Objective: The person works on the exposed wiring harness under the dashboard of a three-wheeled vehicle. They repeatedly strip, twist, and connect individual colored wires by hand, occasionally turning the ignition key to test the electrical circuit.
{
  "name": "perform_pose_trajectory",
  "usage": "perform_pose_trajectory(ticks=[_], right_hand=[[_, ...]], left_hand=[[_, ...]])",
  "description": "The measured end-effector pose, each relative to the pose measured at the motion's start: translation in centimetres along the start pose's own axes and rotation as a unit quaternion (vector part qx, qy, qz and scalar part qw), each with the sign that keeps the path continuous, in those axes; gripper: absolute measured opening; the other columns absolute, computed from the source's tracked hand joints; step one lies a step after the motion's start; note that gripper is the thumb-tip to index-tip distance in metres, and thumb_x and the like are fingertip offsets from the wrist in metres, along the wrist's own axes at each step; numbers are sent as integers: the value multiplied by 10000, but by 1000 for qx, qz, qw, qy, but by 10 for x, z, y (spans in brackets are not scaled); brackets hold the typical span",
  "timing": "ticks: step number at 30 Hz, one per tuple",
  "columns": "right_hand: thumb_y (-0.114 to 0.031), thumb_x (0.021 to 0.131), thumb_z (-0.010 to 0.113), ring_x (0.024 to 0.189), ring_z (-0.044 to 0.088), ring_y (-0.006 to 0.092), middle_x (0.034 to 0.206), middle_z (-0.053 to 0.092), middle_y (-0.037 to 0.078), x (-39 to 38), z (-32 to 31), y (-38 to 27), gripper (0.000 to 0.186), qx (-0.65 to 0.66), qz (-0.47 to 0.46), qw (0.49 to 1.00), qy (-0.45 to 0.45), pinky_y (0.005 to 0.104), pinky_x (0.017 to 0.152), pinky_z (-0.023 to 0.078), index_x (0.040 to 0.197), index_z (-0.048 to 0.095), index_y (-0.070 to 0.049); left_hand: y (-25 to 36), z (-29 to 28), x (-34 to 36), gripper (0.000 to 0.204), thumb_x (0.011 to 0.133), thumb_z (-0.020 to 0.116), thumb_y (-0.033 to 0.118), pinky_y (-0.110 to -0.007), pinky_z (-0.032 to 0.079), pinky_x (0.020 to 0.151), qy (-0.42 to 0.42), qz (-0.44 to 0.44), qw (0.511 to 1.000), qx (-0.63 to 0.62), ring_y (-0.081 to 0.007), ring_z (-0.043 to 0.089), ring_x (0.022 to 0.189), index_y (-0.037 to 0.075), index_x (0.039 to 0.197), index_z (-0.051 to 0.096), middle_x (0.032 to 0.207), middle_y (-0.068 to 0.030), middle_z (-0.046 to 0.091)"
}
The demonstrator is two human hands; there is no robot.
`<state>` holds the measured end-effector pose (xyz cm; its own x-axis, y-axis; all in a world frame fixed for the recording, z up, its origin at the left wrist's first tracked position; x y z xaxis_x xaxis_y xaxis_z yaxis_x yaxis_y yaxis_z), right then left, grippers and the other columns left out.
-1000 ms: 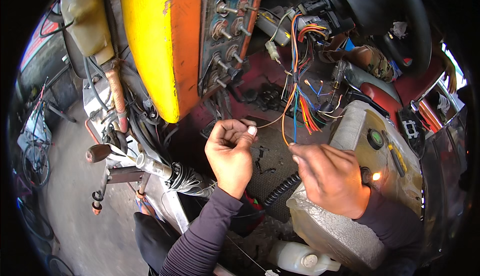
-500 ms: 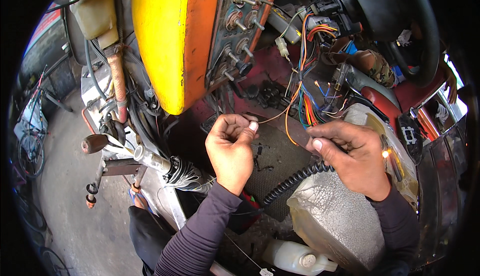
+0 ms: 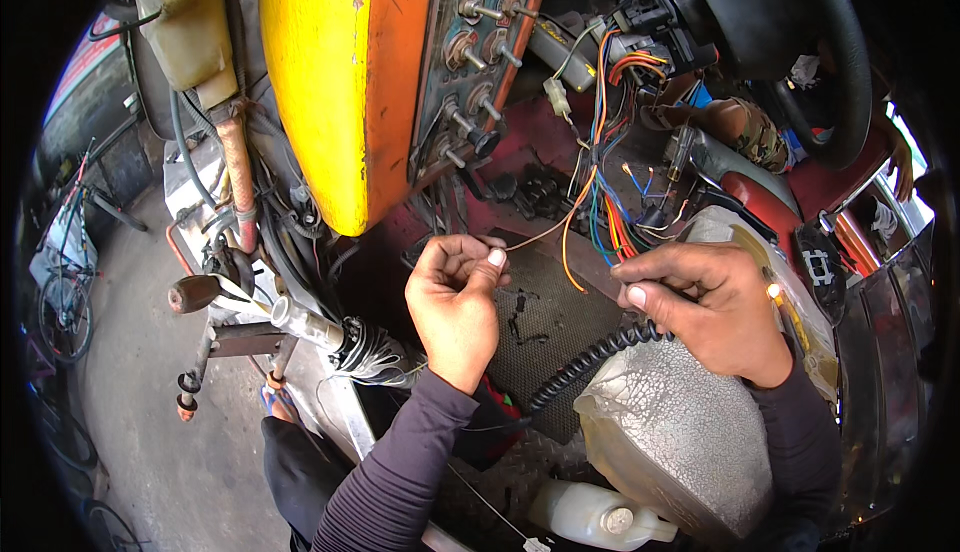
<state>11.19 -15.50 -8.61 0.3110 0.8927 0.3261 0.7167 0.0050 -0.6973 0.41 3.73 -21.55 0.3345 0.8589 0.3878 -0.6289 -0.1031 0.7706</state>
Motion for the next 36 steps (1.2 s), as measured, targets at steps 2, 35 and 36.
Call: perform_pose_trajectory(ticks=[2, 35, 36], right_hand=[[35, 956, 704, 904, 768, 159, 1012, 782, 129, 0, 0, 2, 214, 1, -14, 1000, 3, 268, 777, 605, 1164, 749, 60], [-8, 913, 719, 807, 761, 257, 963, 764, 146, -9, -1, -27, 218, -195, -154, 966, 76, 334, 708, 589, 1129, 742, 6], [-19, 908, 718, 802, 759, 298, 969, 753, 149, -10, 3, -32, 207, -219, -178, 955, 89, 358, 707, 595, 1114, 738, -14]], left_hand=[[-1, 0, 0, 118, 959, 672, -104, -263, 619, 747, -4, 2, 1000, 3, -93, 702, 809, -2, 961, 614, 979, -92, 757], [3, 0, -3, 117, 971, 666, -85, -282, 607, 747, 1, 0, 1000, 22, -123, 701, 811, -3, 994, 586, 980, -110, 741], [5, 0, -3, 121, 970, 664, -88, -283, 608, 747, 3, 4, 1000, 26, -119, 697, 810, -2, 995, 583, 985, -110, 740]])
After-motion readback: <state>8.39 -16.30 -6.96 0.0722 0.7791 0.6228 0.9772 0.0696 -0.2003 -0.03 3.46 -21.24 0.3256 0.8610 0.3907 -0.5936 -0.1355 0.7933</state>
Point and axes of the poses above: each hand's wrist, its own x-axis towards the middle knuckle, its own z-axis out of the palm, y = z × x, the point moved 5 cm from there along x, towards the middle knuckle
